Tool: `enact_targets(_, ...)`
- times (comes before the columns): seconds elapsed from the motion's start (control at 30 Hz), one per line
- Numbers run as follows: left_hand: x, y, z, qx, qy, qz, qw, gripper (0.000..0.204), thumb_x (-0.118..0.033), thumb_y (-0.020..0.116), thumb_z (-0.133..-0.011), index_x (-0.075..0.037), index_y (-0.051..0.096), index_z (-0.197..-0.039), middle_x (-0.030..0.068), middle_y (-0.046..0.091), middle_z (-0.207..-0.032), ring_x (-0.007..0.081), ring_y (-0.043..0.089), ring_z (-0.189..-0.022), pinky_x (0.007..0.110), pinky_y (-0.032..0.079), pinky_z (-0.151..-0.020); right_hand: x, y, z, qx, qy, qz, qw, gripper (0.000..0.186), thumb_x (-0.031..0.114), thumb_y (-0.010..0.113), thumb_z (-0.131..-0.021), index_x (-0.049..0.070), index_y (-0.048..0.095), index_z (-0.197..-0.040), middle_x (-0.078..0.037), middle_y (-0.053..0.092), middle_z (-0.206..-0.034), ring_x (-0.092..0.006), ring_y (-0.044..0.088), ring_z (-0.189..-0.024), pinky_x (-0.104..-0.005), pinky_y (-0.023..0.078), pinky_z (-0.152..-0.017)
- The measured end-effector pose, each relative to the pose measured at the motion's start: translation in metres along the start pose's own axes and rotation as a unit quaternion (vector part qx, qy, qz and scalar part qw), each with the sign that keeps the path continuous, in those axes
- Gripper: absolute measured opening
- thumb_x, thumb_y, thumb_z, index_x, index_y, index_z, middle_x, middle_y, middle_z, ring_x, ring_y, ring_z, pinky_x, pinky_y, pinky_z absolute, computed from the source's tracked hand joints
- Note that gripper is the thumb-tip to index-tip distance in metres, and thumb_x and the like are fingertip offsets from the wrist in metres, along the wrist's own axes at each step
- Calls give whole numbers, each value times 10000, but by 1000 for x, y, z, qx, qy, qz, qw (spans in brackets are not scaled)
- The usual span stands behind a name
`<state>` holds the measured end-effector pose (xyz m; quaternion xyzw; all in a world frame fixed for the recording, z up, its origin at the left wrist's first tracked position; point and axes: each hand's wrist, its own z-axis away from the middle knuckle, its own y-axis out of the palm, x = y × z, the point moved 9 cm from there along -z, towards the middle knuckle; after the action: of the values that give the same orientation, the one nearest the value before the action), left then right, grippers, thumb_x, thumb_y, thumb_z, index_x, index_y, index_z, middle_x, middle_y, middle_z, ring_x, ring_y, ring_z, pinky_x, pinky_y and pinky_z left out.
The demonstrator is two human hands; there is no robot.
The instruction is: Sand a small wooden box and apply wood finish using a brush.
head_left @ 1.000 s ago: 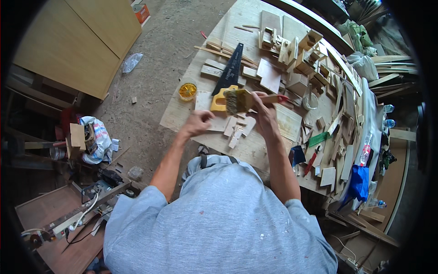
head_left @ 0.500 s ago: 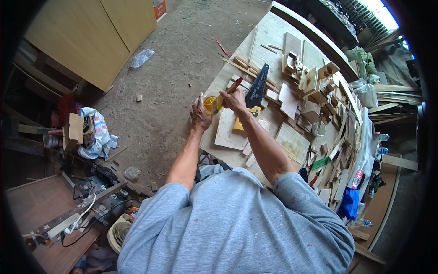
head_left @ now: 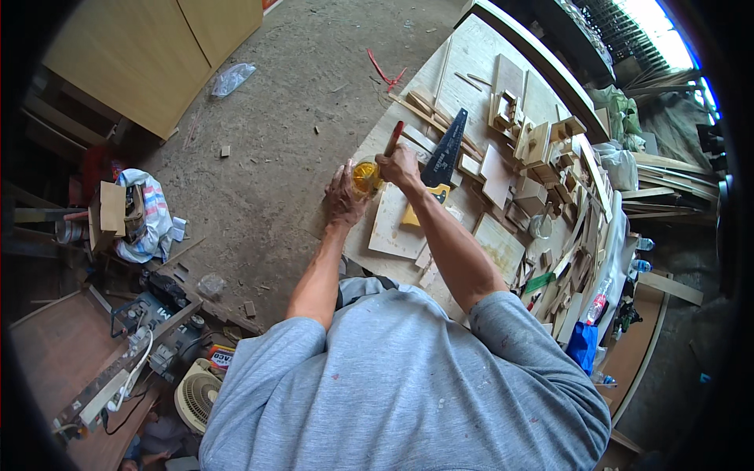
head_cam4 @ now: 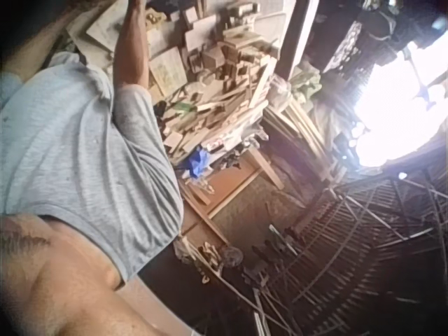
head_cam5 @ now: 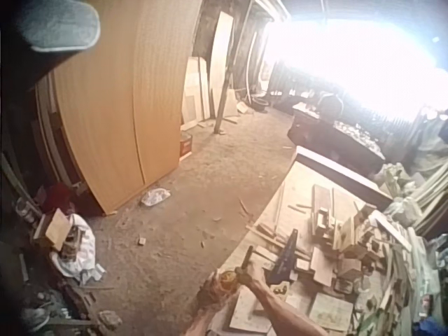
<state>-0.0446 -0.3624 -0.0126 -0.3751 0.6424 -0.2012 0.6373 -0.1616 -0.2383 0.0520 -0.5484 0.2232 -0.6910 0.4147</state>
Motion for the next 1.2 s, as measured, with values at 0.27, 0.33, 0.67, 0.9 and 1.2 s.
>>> enact_targets(0.27,7,2,-3,-4,-4,40,999,1020,-344,831,-759,-73,247,-1550,210,457,-1443,370,461,-1335,516,370,-1088,-13,-28,16,-14,56,-31,998,329,277,663,-781,-38,707,-697,-183,691,-658,-288,718,-673,-391,571,-713)
enact_targets(0.33,5,1,-4,2,-3,43,999,1018,-346,829,-763,-72,244,-1551,210,453,-1448,370,460,-1338,511,367,-1095,-10,-32,19,-14,53,-27,998,333,280,668,-781,-39,705,-695,-186,692,-663,-289,718,-676,-393,570,-715)
enact_targets(0.67,9,2,-4,11,-8,51,999,1047,-362,858,-730,-69,263,-1540,211,443,-1469,376,474,-1336,491,396,-1097,68,-16,41,163,-217,140,952,333,324,622,-856,-3,688,-860,-224,677,-760,-371,684,-740,-464,533,-689)
enact_targets(0.9,4,-2,-4,19,-25,50,998,1045,-332,869,-717,-68,276,-1535,221,465,-1452,397,489,-1319,503,408,-1086,56,-19,46,160,-206,33,965,306,310,674,-849,7,716,-860,-230,690,-773,-350,701,-747,-450,533,-689)
enact_targets(1.2,-1,1,-1,-7,23,3,1000,1033,-368,813,-769,-44,224,-1553,272,486,-1430,445,510,-1278,507,437,-1056,-40,-59,90,-92,-10,-141,986,328,268,696,-831,-60,697,-814,-134,678,-626,-182,693,-599,-347,564,-580)
